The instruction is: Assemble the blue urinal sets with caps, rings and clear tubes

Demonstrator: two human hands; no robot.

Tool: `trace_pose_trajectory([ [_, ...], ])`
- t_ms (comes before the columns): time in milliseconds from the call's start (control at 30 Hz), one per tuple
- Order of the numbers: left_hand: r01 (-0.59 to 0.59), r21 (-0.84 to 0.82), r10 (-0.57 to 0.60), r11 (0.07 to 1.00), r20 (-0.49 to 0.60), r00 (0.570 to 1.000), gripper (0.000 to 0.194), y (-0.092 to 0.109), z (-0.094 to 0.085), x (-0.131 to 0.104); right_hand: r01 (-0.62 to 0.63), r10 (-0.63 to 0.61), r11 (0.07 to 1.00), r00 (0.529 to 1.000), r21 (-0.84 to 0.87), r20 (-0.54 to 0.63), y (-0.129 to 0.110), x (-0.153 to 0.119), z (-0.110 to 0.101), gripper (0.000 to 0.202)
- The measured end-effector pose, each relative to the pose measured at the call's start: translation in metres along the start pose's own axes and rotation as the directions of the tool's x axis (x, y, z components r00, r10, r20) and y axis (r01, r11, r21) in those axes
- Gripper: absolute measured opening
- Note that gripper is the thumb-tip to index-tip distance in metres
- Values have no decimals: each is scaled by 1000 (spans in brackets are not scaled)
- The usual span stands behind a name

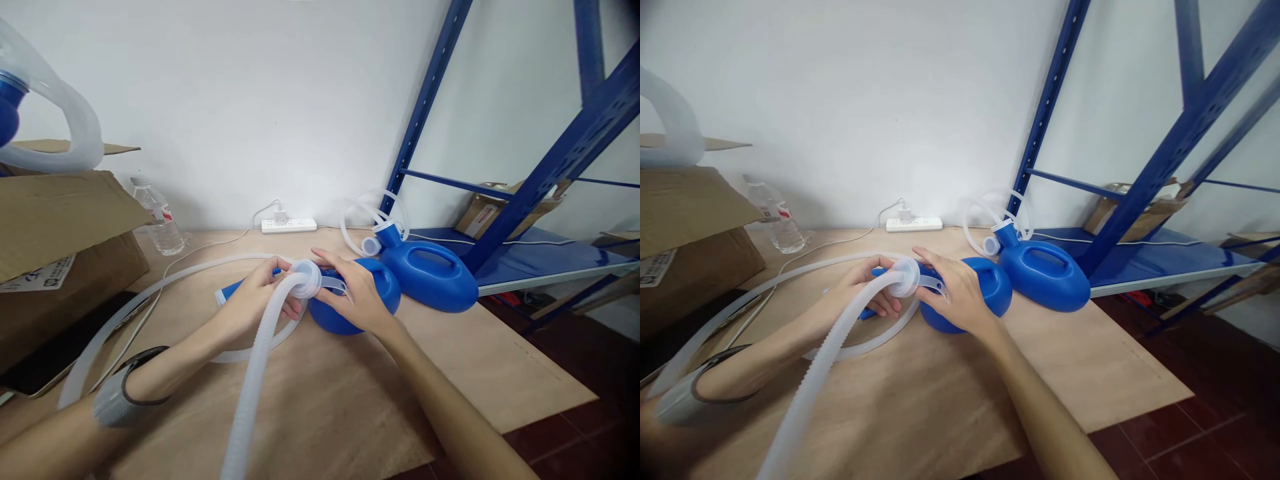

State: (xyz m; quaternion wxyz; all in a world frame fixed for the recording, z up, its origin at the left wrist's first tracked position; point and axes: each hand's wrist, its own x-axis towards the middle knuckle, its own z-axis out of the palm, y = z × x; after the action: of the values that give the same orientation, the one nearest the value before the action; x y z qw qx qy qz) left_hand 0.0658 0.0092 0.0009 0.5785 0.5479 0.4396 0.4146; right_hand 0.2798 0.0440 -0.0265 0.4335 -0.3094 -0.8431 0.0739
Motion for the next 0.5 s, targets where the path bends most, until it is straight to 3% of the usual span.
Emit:
trace_pose_trajectory([
  [167,19,88,-13,996,-60,998,36,7,-6,-2,64,-64,998,998,-4,-9,-6,-1,0,70],
  [267,16,82,-13,996,-39,999,31,5,-11,1,33,-33,999,999,-10,-9,-11,1,2,72],
  [400,74,109,-73,991,-13,997,27,0,-11,5,-69,69,997,998,-33,-5,-19,2,4,57],
  [500,62,228,-51,972,-54,997,26,-4,-11,9,-61,62,998,997,-31,41,-21,2,3,49],
])
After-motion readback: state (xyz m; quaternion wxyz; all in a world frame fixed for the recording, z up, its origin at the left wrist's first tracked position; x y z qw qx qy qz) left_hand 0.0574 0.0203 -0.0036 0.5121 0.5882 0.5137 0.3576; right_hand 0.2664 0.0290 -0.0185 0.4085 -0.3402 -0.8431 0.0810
